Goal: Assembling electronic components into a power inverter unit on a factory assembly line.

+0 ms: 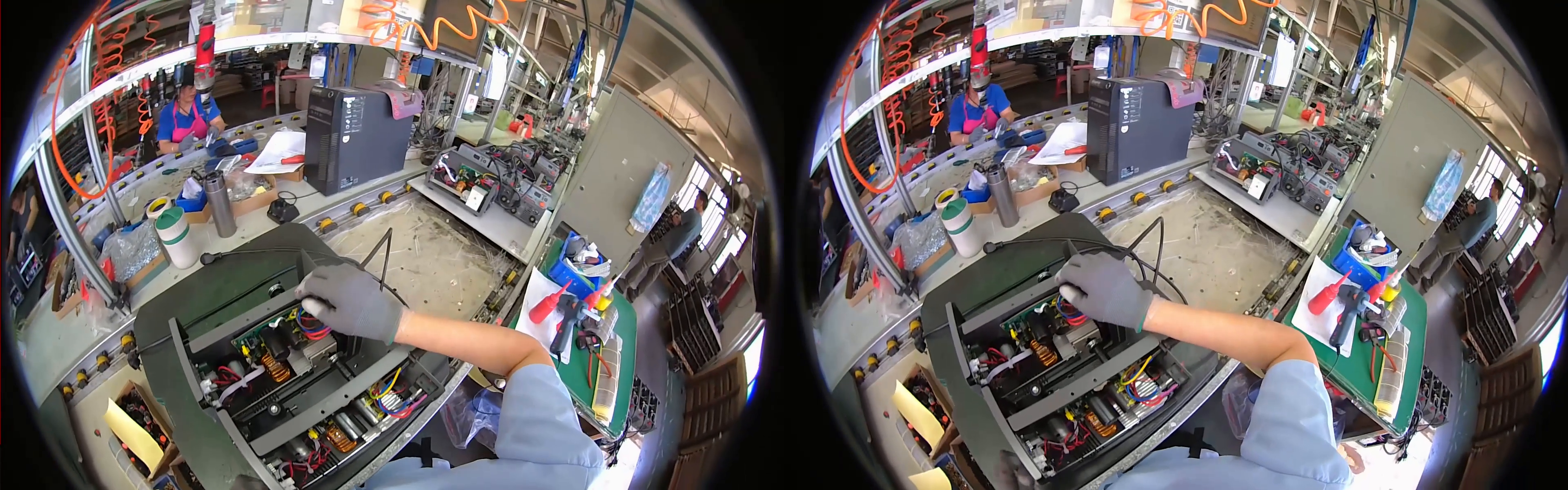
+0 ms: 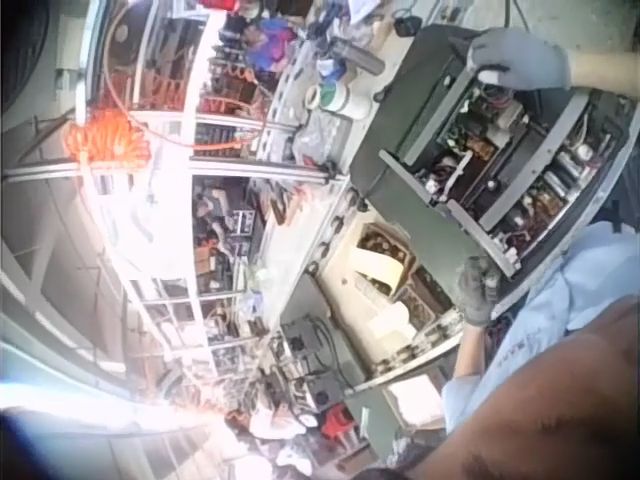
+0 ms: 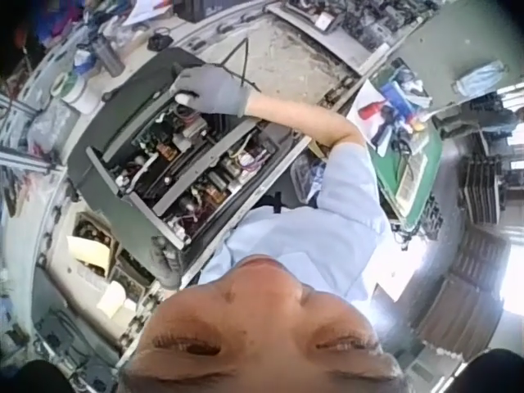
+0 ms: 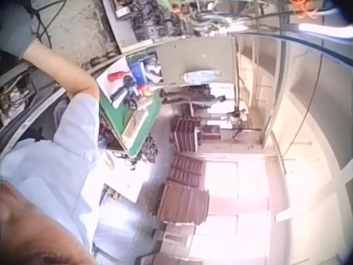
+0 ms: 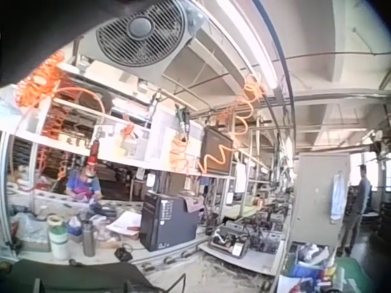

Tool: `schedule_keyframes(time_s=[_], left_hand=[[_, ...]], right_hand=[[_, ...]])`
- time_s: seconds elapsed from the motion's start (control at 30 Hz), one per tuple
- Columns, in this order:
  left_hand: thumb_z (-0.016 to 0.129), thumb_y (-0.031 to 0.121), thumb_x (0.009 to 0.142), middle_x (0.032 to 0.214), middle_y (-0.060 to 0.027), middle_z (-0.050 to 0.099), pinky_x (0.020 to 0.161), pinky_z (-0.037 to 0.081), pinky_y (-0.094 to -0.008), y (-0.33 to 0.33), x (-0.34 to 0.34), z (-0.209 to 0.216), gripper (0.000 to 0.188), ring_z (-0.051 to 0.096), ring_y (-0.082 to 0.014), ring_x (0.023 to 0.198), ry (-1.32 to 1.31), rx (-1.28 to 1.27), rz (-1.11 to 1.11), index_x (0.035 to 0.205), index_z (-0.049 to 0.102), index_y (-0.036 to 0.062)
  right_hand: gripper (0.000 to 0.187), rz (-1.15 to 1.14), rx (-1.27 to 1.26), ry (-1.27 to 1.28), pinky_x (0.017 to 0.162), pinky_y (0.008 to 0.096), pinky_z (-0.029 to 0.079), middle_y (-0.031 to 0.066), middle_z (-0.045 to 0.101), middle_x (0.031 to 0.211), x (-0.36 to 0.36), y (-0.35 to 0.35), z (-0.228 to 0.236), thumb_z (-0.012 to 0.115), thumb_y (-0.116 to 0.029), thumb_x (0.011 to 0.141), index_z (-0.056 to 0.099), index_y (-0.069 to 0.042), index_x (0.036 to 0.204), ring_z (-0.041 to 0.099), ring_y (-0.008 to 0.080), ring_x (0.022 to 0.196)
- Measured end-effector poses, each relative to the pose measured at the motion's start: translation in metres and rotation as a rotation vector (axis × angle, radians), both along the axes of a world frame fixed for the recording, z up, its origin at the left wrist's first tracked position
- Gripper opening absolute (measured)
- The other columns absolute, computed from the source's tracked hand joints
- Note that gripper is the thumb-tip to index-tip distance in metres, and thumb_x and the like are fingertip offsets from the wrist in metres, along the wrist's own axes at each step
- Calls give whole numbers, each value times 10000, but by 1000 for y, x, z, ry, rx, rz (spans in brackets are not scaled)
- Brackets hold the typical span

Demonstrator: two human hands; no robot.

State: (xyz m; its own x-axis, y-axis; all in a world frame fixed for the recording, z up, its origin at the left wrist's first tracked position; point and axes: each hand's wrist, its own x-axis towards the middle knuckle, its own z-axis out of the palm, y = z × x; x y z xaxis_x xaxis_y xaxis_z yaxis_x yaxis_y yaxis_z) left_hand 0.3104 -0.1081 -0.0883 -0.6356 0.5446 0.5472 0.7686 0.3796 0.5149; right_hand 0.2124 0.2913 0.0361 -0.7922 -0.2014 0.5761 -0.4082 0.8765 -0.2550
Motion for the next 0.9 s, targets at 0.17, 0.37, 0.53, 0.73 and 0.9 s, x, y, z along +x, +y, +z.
schedule_keyframes(time_s=[0.17, 0.37, 0.53, 0.73, 0.9], left_hand=[[420, 174, 972, 972, -108, 588, 765, 436, -338, -48, -146, 12, 229, 560, -163, 859, -488, 469, 542, 1022, 543, -13], [538, 95, 767, 977, -206, 565, 761, 456, -449, -192, -284, -119, 249, 546, -416, 933, -338, -621, 813, 1005, 554, 25], [622, 32, 732, 1017, -190, 562, 795, 463, -398, -218, -290, -152, 286, 580, -341, 927, -313, -271, 568, 1009, 556, 8], [579, 73, 814, 1178, -162, 565, 888, 447, -322, -158, -254, -92, 468, 568, -277, 1015, -473, -444, 687, 1267, 478, 13], [574, 56, 742, 1080, -126, 635, 792, 478, -311, -145, -234, -52, 365, 582, -207, 913, -655, -197, 726, 1104, 601, 18]], right_hand=[[147, 21, 9, 30, 791, 390, 439, 60, 580, 885, -4, -1, -5, 579, -220, 819, 607, -108, 909, 581, 259, 853], [129, 62, -63, -12, 794, 382, 434, 54, 583, 910, -6, -4, -3, 583, -204, 814, 605, -115, 904, 581, 254, 866], [116, 20, -91, -72, 814, 361, 445, 37, 598, 916, -2, -4, 1, 607, -183, 818, 619, -122, 917, 585, 234, 903], [119, 11, -83, -97, 804, 353, 441, 43, 600, 898, -3, -1, -2, 613, -197, 821, 616, -115, 908, 586, 237, 887], [112, 57, -93, -58, 801, 355, 443, 47, 598, 898, -3, -9, 2, 610, -204, 827, 615, -111, 889, 586, 242, 873]])
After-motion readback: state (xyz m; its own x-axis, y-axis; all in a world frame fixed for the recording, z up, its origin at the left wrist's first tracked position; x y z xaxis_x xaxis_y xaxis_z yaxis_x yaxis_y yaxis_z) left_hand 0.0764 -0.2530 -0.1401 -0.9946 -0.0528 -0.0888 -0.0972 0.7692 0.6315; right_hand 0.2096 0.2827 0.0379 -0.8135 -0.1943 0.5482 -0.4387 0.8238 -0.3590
